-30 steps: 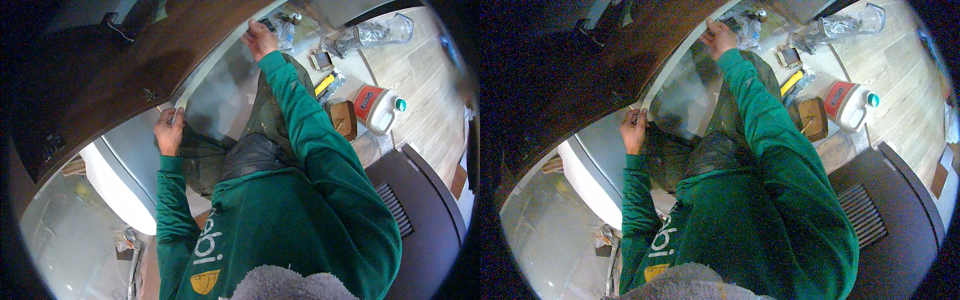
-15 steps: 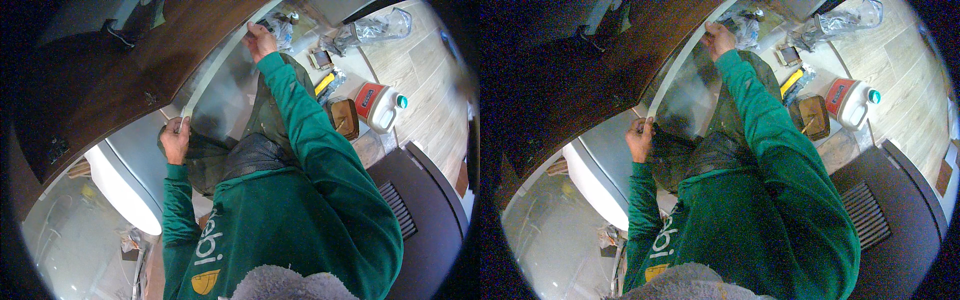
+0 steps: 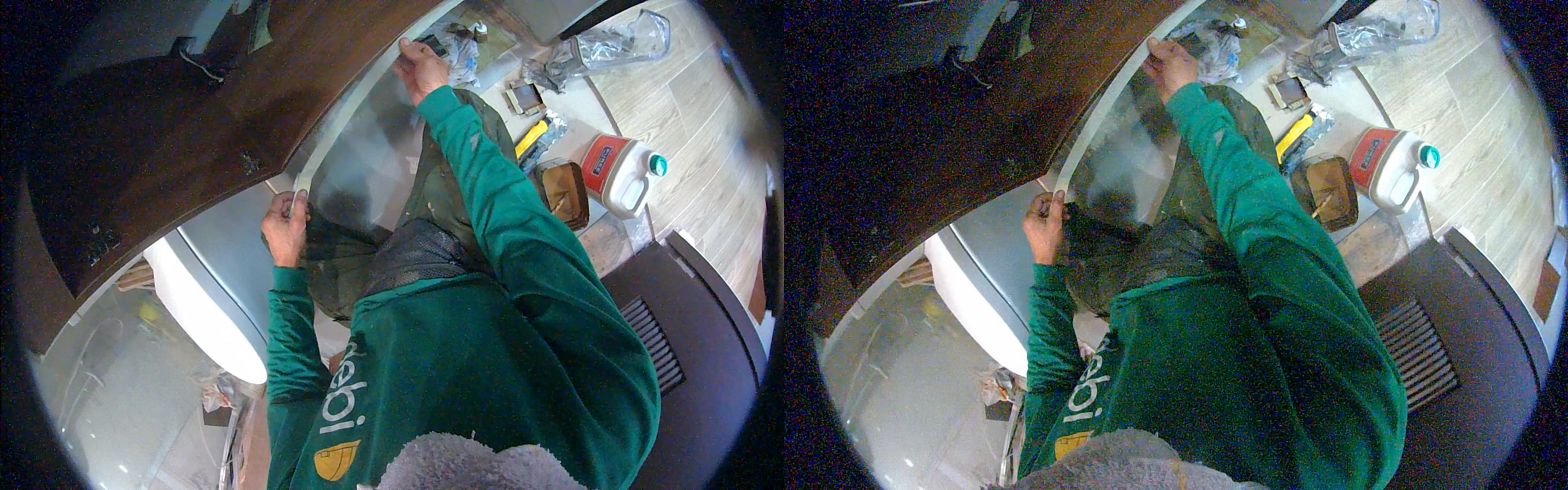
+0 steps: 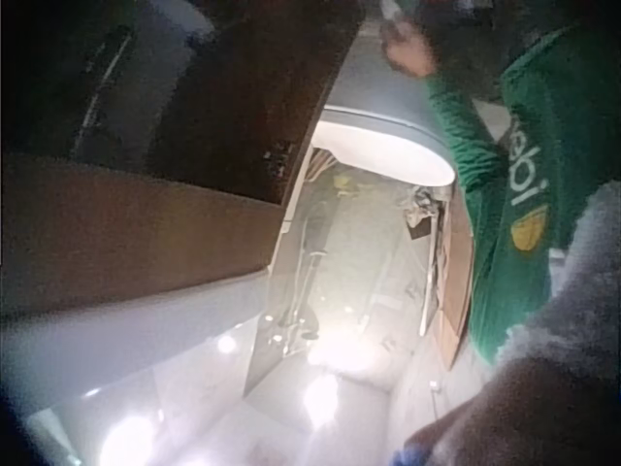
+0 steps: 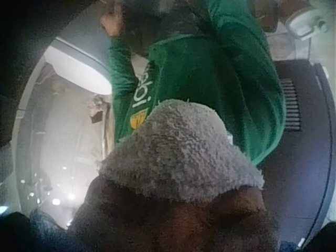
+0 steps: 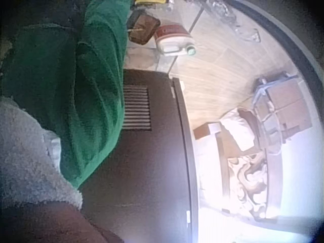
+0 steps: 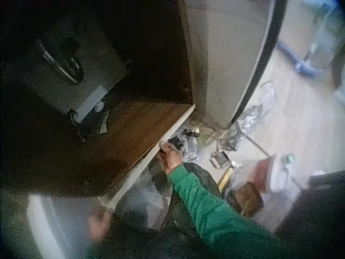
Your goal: The person sits on the floor and applies painter's tape along the edge of a cabinet door. They then use a paintbrush to apply stain or paint to the cabinet edge.
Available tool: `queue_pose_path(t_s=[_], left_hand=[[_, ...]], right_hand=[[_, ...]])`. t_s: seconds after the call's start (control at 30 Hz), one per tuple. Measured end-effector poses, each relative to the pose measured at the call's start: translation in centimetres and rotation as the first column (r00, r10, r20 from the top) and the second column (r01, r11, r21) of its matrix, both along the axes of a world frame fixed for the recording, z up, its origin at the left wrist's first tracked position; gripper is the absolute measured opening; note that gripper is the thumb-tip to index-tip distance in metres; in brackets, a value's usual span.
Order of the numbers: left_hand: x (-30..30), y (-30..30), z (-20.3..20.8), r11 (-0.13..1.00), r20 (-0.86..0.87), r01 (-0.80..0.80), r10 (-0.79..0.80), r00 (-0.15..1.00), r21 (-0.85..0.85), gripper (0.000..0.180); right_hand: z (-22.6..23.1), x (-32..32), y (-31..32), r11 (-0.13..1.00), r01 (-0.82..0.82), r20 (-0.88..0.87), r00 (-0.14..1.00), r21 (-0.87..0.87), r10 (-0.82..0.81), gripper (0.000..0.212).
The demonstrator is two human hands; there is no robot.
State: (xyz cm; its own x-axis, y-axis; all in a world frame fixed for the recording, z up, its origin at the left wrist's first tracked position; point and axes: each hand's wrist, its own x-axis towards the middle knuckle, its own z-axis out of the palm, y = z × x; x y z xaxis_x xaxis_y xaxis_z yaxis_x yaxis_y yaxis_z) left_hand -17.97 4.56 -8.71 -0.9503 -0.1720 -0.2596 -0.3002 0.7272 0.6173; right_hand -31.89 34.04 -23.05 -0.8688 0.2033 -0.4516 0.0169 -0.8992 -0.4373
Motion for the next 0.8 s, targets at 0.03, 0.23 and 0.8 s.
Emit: queue_pose_path(t_s=[0.03, 0.23, 0.8], left_hand=[[-0.2, 0.0, 0.1, 1.0, 0.016, -0.012, 0.012, 1.0, 0.001, 0.029], [-0.8, -0.1, 0.0, 0.999, 0.01, -0.01, 0.011, 1.0, -0.03, 0.031], [-1.2, 0.3, 0.9, 0.998, 0.015, 0.023, -0.022, 1.0, -0.061, 0.035]], right_hand=[[0.0, 0.0, 0.0, 1.0, 0.007, 0.006, 1.0, -0.003, -0.007, 0.015], [0.3, -0.2, 0.0, 0.999, 0.027, 0.032, 0.999, -0.02, -0.026, 0.014], [1.5, -0.3, -0.4, 1.0, 0.024, 0.091, 0.996, 0.019, -0.025, 0.022]])
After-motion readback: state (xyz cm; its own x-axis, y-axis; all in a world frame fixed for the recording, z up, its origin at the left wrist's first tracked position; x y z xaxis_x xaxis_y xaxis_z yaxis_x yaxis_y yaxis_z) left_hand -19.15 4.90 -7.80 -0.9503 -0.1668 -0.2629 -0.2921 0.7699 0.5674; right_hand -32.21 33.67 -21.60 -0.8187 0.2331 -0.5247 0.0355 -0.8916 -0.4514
